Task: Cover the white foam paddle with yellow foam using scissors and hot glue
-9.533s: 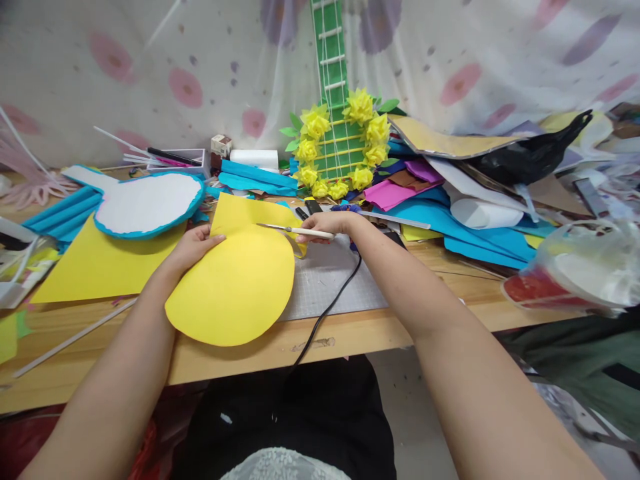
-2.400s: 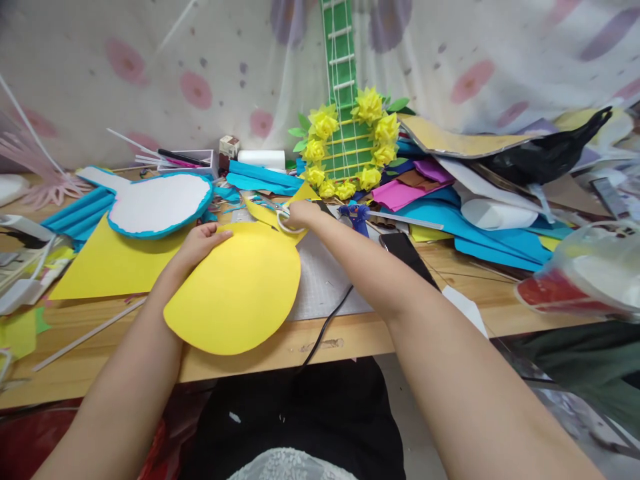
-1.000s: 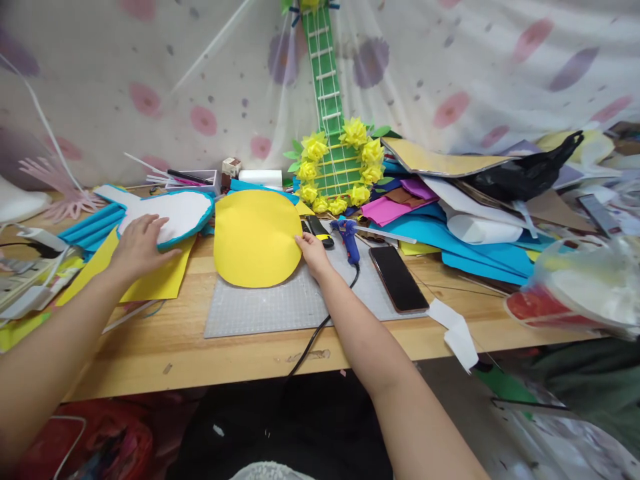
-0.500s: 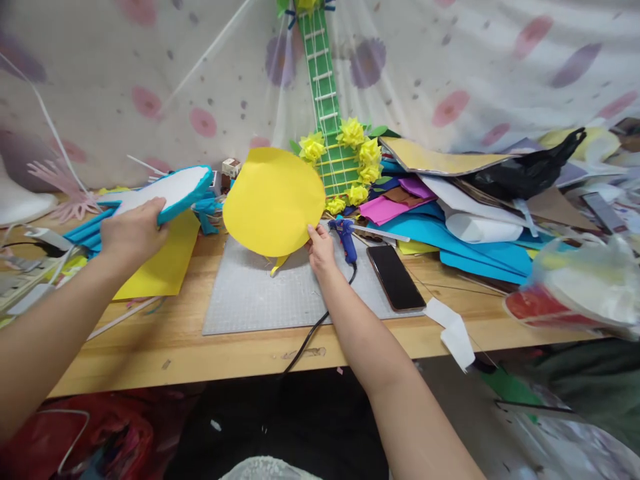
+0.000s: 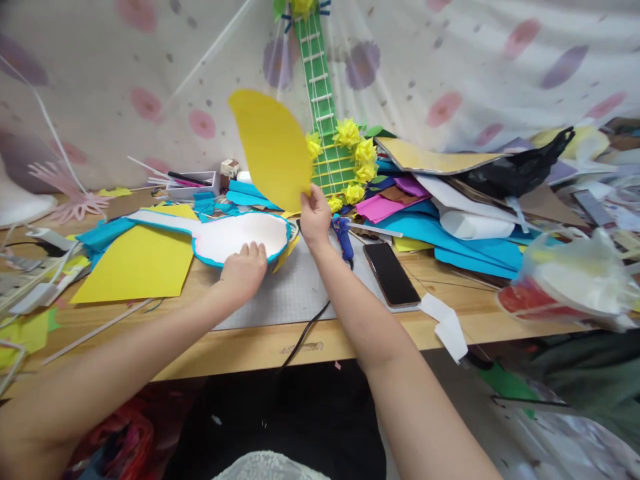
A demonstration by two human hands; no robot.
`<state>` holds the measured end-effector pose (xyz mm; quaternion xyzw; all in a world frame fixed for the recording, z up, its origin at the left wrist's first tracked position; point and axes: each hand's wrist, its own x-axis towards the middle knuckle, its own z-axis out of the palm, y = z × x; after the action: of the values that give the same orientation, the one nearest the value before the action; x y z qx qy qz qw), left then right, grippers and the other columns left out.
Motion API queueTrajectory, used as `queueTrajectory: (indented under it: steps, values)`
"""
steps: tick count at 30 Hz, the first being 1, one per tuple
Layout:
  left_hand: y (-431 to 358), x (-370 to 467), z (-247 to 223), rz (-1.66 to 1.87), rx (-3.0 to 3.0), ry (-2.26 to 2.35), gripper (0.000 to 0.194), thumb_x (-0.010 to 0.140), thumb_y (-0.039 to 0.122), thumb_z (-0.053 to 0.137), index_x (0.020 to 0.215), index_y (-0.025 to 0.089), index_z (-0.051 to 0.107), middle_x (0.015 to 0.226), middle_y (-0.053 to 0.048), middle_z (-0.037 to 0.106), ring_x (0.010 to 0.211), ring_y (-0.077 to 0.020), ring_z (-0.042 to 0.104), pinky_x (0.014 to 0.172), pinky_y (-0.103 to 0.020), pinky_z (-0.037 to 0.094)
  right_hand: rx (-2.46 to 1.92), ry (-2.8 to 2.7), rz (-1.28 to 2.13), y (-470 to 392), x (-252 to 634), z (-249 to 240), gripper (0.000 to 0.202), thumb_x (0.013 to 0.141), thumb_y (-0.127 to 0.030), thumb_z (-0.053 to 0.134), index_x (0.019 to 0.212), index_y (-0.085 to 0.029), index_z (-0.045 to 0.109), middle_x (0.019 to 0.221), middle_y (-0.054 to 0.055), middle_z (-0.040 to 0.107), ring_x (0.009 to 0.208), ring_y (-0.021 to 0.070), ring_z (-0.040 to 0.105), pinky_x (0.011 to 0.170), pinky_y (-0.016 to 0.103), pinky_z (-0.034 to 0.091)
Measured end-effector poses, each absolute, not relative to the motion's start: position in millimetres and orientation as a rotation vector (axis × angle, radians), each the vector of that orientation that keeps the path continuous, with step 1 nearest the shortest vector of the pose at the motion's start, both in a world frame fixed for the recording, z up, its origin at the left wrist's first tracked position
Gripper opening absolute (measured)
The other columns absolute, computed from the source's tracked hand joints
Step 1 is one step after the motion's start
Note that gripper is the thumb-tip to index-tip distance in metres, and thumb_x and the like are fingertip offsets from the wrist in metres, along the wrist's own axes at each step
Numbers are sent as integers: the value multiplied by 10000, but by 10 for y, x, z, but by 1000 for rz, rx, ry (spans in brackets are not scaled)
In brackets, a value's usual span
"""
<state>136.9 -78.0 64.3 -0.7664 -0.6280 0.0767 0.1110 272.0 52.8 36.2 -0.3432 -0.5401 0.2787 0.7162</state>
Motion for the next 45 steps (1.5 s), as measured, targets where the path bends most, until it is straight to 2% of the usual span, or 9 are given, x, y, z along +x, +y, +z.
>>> queueTrajectory:
  steps: [7,11,14,17,24,29,32,36,45]
  values:
    - [-929,1753,549,-154,-2430,-1540,313,839,112,445,1085,15,611,998,-222,645,894,-251,638,632,-300,499,-740,-1641,795,381,2724,343,146,717,-180,549,699,-232,684,930,-8,722,1225,199,497,1100,414,283]
    - [-952,1582,600,-487,-2636,-960,241,859,194,438,778,157,662,725,-73,663,635,-153,615,517,-240,433,-812,-1629,890,370,2828,112,193,647,-133,520,611,-226,685,1050,0,706,1294,220,414,1111,416,244]
    - [-807,1224,761,-741,-2593,-904,237,857,245,444,768,198,659,766,-33,690,679,-132,622,597,-232,448,-862,-1570,904,359,2862,-34,233,610,-113,474,551,-229,667,1071,-3,700,1294,216,405,1116,409,228]
    - [-528,736,896,-874,-2411,-1391,269,835,240,430,961,212,666,969,-37,700,881,-170,638,755,-275,475,-888,-1533,879,343,2879,-102,262,580,-101,435,535,-234,656,1063,-13,701,1293,204,400,1122,410,217]
    - [1,-122,678,-522,-2426,-2212,557,766,429,472,1241,148,548,1306,-106,549,1218,-257,479,999,-356,395,-967,-1289,874,355,2917,-128,269,610,-144,408,744,-202,633,1068,25,679,1124,185,550,1042,393,351]
    - [38,-349,524,-352,-2561,-2333,633,719,326,425,1320,134,479,1387,-91,487,1267,-242,451,1018,-306,373,-1336,-1367,741,306,2910,-131,267,700,-359,570,909,-195,591,1008,67,663,935,199,600,915,385,443]
    - [47,-491,545,-48,-2639,-2319,736,627,294,478,1345,138,451,1386,-95,488,1251,-253,471,1022,-303,364,-1484,-1448,726,286,2908,-152,328,698,-422,623,943,-206,592,966,67,670,847,193,610,866,388,464]
    - [93,-597,635,282,-2580,-2073,717,584,308,550,1281,138,527,1285,-128,565,1176,-303,516,998,-347,373,-1511,-1480,752,300,2927,-183,308,697,-367,638,956,-201,611,896,52,680,835,191,626,843,380,478]
    - [37,-377,1189,-39,-2489,-1653,512,686,184,611,1193,123,582,1188,-95,575,1145,-226,472,1008,-319,323,-1380,-1285,782,450,3030,-281,301,726,-306,585,983,-152,616,1026,99,682,923,203,628,881,398,473]
